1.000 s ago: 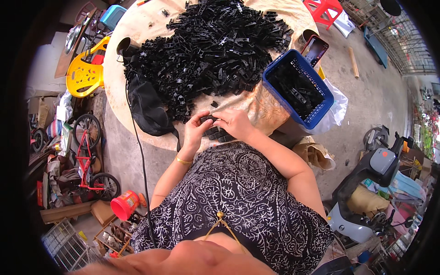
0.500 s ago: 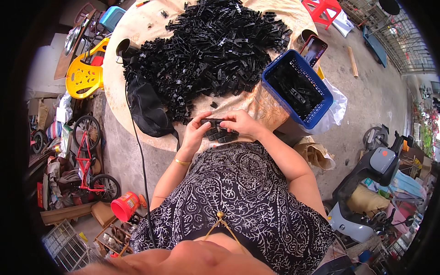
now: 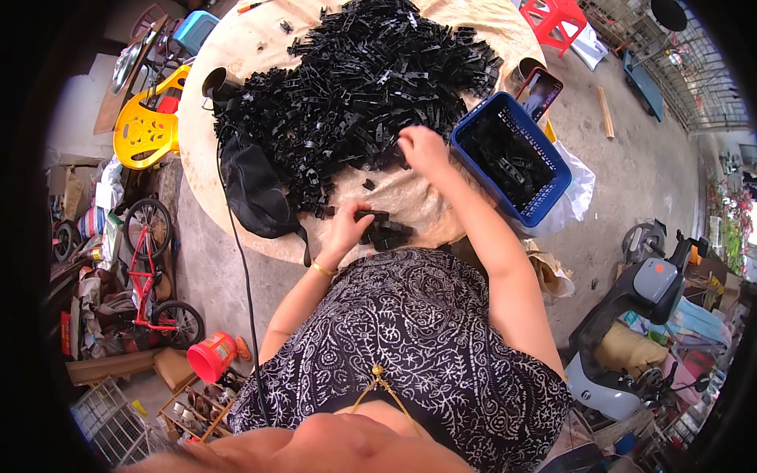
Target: The person assembles small plastic components together by hand and places the assembled pieces into a basket.
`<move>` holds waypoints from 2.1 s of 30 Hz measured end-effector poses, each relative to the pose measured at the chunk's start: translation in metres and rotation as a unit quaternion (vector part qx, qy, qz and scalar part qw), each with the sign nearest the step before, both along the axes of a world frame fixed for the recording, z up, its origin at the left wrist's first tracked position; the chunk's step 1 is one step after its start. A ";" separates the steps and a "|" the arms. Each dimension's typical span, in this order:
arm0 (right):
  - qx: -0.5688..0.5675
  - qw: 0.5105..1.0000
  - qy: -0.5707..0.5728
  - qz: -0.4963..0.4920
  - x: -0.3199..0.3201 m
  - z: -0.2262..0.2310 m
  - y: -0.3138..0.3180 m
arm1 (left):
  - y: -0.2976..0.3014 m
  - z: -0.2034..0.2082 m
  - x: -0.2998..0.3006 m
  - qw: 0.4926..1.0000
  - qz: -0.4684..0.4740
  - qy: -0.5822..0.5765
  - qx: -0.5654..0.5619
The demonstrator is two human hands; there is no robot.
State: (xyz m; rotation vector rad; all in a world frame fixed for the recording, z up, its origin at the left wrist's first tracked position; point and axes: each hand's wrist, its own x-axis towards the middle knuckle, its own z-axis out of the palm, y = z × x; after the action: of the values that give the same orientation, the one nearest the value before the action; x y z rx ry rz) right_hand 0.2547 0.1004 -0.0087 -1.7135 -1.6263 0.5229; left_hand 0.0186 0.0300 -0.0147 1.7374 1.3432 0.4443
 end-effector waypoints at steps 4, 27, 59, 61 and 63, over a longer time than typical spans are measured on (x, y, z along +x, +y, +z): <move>0.095 0.979 -0.168 -0.071 0.019 -0.002 0.046 | -0.007 0.022 0.007 0.987 -0.045 0.108 0.108; -0.085 0.943 -0.322 -0.022 -0.003 0.026 0.118 | 0.026 0.001 0.023 0.981 -0.033 0.081 0.172; -0.232 0.969 -0.085 -0.007 -0.024 0.005 -0.092 | 0.020 0.013 0.001 0.998 0.040 0.028 0.040; -0.259 0.955 -0.142 0.019 -0.034 0.002 -0.090 | 0.016 0.011 0.000 0.996 0.009 0.034 0.084; -0.254 0.951 -0.176 0.009 -0.045 0.005 -0.085 | 0.014 0.005 -0.001 0.991 -0.017 0.041 0.128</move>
State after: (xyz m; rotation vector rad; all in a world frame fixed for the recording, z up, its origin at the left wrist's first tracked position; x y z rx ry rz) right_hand 0.2102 0.0158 -0.0041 -2.2770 -1.8661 0.7226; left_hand 0.0177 0.0440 -0.0100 2.0052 1.3589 0.5500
